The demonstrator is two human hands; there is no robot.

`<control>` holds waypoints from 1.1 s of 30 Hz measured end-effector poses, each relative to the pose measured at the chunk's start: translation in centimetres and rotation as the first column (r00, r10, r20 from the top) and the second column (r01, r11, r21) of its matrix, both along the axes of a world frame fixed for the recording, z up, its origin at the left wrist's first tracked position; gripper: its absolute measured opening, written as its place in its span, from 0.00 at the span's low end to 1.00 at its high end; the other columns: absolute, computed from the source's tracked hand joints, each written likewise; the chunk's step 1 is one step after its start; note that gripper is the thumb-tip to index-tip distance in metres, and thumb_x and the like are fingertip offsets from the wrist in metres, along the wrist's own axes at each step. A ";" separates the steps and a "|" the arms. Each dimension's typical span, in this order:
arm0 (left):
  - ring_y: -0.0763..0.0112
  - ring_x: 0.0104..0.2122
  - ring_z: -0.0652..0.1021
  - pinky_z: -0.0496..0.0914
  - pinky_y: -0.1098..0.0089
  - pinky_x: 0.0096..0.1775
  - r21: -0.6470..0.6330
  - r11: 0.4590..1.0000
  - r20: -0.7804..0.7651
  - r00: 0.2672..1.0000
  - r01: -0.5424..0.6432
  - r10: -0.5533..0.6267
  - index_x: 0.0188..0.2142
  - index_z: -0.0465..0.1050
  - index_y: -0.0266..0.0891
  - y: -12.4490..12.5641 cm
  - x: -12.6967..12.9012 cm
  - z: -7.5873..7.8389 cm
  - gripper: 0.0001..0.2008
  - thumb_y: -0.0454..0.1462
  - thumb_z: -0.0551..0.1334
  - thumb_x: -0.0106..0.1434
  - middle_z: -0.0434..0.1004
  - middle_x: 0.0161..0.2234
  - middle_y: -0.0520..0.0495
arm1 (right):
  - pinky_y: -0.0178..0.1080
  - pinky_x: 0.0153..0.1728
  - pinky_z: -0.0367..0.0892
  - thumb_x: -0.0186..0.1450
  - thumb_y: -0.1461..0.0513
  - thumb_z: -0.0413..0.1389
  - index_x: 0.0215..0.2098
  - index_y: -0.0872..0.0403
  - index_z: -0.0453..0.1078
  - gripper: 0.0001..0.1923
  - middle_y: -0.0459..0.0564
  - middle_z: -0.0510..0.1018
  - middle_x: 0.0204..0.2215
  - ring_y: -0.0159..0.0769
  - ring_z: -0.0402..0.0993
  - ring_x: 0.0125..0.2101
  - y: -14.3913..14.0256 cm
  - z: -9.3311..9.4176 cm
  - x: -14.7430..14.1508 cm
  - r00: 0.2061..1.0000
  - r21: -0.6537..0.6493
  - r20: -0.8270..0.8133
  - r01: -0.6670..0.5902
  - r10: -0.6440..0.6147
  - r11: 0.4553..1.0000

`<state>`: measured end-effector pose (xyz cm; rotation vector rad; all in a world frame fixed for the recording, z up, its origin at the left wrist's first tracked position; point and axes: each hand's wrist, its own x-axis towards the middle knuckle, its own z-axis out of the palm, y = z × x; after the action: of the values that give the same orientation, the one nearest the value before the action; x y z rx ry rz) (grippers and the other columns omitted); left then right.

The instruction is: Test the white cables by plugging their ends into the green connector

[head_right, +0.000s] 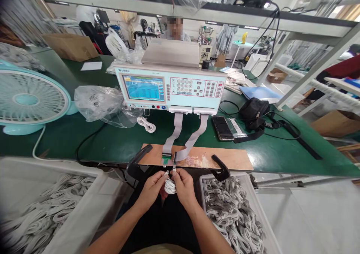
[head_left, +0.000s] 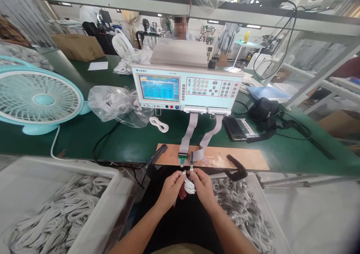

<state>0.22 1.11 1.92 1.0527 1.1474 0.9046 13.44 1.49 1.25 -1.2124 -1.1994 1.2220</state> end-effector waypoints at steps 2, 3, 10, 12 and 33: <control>0.75 0.14 0.69 0.63 0.77 0.17 0.034 0.999 -0.046 0.998 0.037 -0.035 0.26 0.66 0.38 0.2 -0.3 0.1 0.16 0.47 0.54 0.62 0.66 0.13 0.55 | 0.33 0.24 0.59 0.63 0.54 0.53 0.29 0.56 0.70 0.14 0.44 0.67 0.21 0.31 0.61 0.23 0.1 0.0 0.1 1.000 -0.003 -0.003 0.006 -0.006 1.000; 0.76 0.14 0.68 0.62 0.77 0.18 0.049 0.998 -0.067 0.997 0.050 -0.046 0.25 0.65 0.38 0.3 -0.5 0.2 0.16 0.47 0.53 0.62 0.66 0.13 0.55 | 0.33 0.25 0.59 0.63 0.54 0.53 0.29 0.56 0.70 0.14 0.44 0.67 0.20 0.31 0.61 0.22 0.1 0.0 0.1 1.000 -0.004 -0.008 0.012 -0.012 1.000; 0.76 0.16 0.69 0.62 0.77 0.19 0.050 0.990 -0.141 0.982 0.135 -0.127 0.19 0.62 0.38 1.0 -1.7 0.7 0.15 0.43 0.56 0.58 0.66 0.15 0.55 | 0.34 0.26 0.59 0.63 0.53 0.53 0.31 0.56 0.71 0.14 0.44 0.67 0.21 0.32 0.62 0.23 0.2 -0.1 0.1 1.000 0.014 -0.004 -0.002 0.002 1.000; 0.75 0.17 0.69 0.62 0.76 0.20 0.049 0.986 -0.132 0.980 0.158 -0.150 0.20 0.62 0.38 1.2 -1.9 0.9 0.14 0.42 0.55 0.59 0.67 0.15 0.54 | 0.33 0.26 0.58 0.62 0.53 0.54 0.30 0.56 0.71 0.15 0.43 0.67 0.20 0.31 0.61 0.23 0.2 0.2 0.0 1.000 0.000 -0.014 -0.005 0.005 1.000; 0.75 0.22 0.64 0.58 0.74 0.27 0.105 0.982 0.041 0.987 -0.157 0.153 0.19 0.67 0.36 1.5 -0.6 0.6 0.14 0.40 0.57 0.57 0.64 0.18 0.54 | 0.35 0.28 0.62 0.56 0.52 0.61 0.27 0.55 0.73 0.14 0.47 0.73 0.23 0.35 0.67 0.25 0.7 0.9 -0.6 0.930 -0.244 -0.367 -0.063 -0.032 0.968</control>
<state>-0.41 2.56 2.50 1.0414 1.1756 1.1135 12.86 2.17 2.10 -1.0895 -0.7929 1.5702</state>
